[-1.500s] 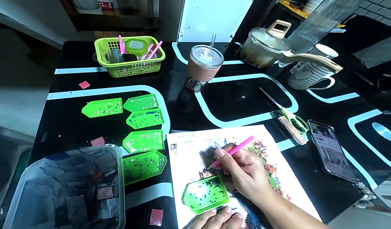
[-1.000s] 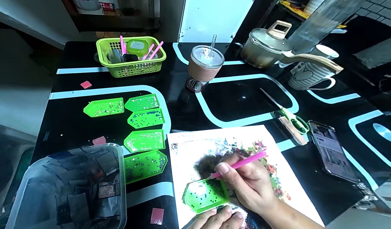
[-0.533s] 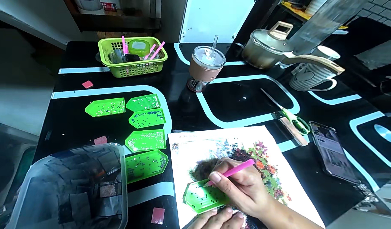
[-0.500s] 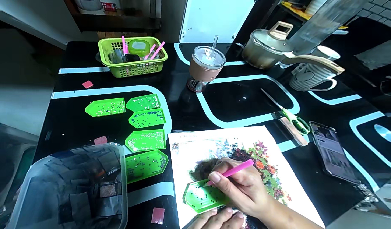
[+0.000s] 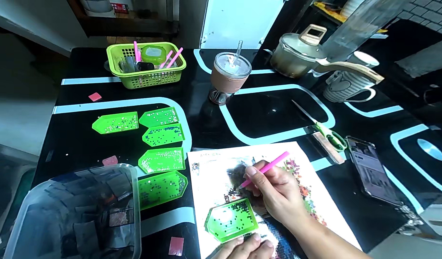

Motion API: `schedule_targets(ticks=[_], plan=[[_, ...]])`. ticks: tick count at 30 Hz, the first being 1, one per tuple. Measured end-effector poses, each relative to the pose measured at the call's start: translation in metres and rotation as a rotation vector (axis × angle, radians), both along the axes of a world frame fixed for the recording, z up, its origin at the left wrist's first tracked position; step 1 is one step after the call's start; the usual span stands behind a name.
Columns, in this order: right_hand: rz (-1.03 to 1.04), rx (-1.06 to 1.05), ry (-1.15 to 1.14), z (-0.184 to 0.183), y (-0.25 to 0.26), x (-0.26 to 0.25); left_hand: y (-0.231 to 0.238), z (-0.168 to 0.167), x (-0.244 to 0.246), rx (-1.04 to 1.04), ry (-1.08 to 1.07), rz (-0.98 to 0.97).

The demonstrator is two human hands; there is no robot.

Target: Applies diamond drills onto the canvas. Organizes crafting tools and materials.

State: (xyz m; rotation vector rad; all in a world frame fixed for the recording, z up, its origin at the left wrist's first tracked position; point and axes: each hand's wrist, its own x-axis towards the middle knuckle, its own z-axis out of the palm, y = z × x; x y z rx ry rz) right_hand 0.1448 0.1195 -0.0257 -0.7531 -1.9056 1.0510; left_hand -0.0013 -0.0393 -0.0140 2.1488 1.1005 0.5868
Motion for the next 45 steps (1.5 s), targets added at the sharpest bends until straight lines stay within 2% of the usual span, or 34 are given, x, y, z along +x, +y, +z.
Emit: schedule_targets(ticks=[8,15,22,25,34,45], plan=[[0.021,0.057,-0.032,0.0,-0.001,-0.001,0.0,0.0,0.0,0.004,0.005,-0.006],[0.072,0.339,-0.176,0.005,-0.005,0.003,0.0,0.0,-0.001,-0.001,-0.002,-0.001],[0.162,0.027,0.081,0.005,-0.002,0.01,0.0,0.0,-0.001,-0.003,-0.006,0.0],[0.267,0.044,0.052,0.004,-0.005,0.011,0.0,0.0,-0.001,-0.007,-0.013,-0.001],[0.371,0.119,0.01,0.004,-0.009,0.008,0.0,0.001,-0.001,-0.015,-0.011,-0.01],[0.372,0.107,0.004,0.004,-0.009,0.007,0.0,0.0,-0.001,-0.002,-0.03,0.004]])
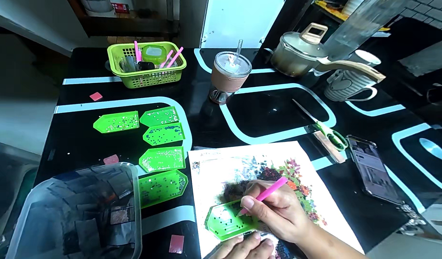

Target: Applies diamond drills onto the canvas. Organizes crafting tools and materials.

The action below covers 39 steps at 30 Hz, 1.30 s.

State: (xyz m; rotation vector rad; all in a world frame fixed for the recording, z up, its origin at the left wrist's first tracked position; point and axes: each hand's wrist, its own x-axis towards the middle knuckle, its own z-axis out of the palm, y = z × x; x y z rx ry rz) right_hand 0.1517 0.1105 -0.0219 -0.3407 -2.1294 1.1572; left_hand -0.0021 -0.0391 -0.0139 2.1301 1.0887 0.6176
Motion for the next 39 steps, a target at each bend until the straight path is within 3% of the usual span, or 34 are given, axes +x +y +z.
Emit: schedule_targets(ticks=[7,11,15,31,36,39], plan=[[-0.027,-0.064,0.027,0.0,0.0,-0.001,0.0,0.0,0.0,-0.004,0.008,-0.005],[-0.215,-0.241,0.081,0.0,0.003,-0.005,0.001,0.0,0.0,-0.007,0.023,-0.011],[-0.349,-0.192,0.047,-0.003,0.007,-0.011,0.0,0.0,0.0,-0.007,0.027,-0.005],[-0.335,0.001,-0.023,-0.003,0.007,-0.013,0.0,0.001,0.0,0.006,0.03,-0.003],[-0.344,-0.096,0.055,-0.003,0.007,-0.011,0.0,0.001,0.0,0.002,0.031,-0.006],[-0.229,-0.088,0.069,-0.003,0.006,-0.009,0.0,0.001,0.0,-0.005,0.015,-0.007]])
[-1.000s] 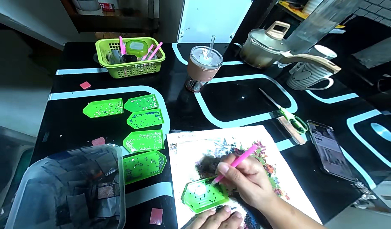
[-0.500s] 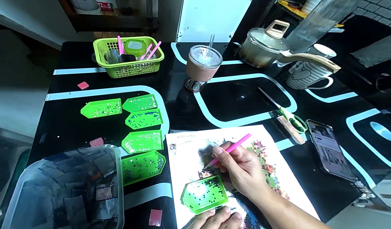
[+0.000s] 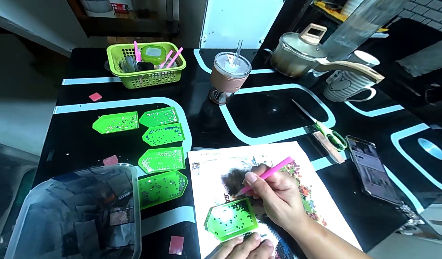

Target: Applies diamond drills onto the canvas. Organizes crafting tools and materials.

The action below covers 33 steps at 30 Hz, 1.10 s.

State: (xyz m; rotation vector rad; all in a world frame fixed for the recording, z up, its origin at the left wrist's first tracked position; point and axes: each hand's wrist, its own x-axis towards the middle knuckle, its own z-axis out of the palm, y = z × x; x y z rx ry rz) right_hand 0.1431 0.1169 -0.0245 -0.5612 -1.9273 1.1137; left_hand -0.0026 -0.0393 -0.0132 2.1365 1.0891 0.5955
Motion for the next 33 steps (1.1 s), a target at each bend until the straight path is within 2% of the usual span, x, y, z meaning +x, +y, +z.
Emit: schedule_targets(ticks=[5,13,17,25,29,33], plan=[[0.212,0.067,-0.04,0.0031,-0.0042,0.0037,0.0001,-0.0004,0.0002,0.0,-0.014,0.002],[0.248,0.154,-0.059,0.0027,-0.0056,0.0018,-0.0005,-0.0021,0.0011,0.031,-0.015,0.018],[0.23,0.128,-0.06,0.0024,-0.0051,0.0025,-0.0004,-0.0024,0.0008,0.02,-0.01,0.008],[0.138,-0.123,0.034,-0.0003,-0.0017,0.0018,0.0007,-0.0002,-0.0001,0.0,0.0,-0.007],[0.093,-0.139,0.046,0.0002,-0.0011,-0.0004,0.0009,0.0006,-0.0005,0.002,0.006,-0.007],[-0.071,-0.104,0.015,-0.001,0.0009,-0.003,0.0008,-0.0002,0.0002,0.009,0.008,-0.001]])
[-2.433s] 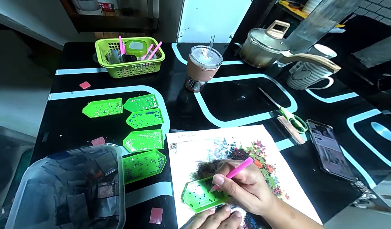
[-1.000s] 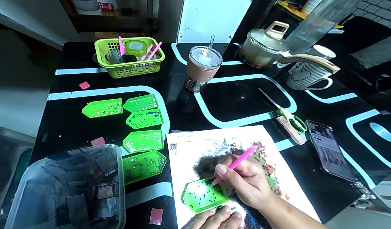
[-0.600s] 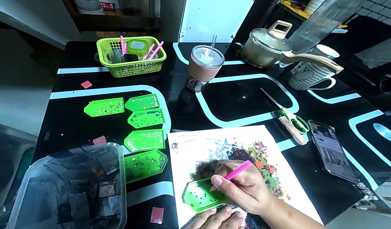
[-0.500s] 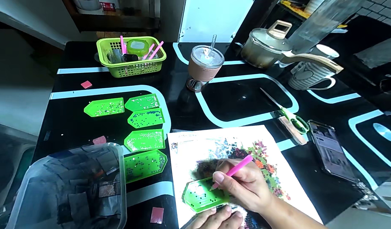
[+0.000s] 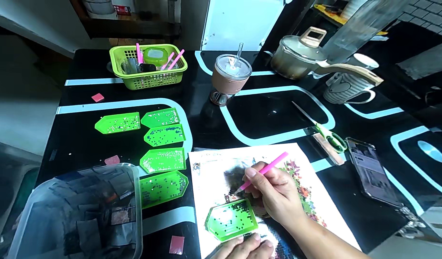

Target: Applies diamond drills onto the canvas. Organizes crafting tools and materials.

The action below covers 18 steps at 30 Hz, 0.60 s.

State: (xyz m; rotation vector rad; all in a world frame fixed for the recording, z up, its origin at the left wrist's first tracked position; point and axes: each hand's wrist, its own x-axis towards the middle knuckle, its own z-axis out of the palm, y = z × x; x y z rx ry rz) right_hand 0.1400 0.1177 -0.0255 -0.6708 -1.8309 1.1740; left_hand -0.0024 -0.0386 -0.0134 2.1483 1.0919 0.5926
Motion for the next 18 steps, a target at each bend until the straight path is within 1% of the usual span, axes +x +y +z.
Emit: schedule_targets(ticks=[3,13,16,18], plan=[[-0.048,0.009,-0.033,-0.0004,0.0007,-0.001,0.0004,0.0003,-0.0005,-0.003,0.001,-0.007],[-0.047,0.077,-0.094,-0.0008,0.0003,-0.0033,-0.0005,-0.0006,0.0003,0.005,0.006,0.0],[-0.049,0.139,-0.118,-0.0004,0.0001,-0.0036,-0.0005,-0.0003,-0.0001,-0.001,0.008,-0.005],[-0.05,0.236,-0.166,0.0012,-0.0004,-0.0034,-0.0006,-0.0004,0.0,-0.01,0.001,-0.006]])
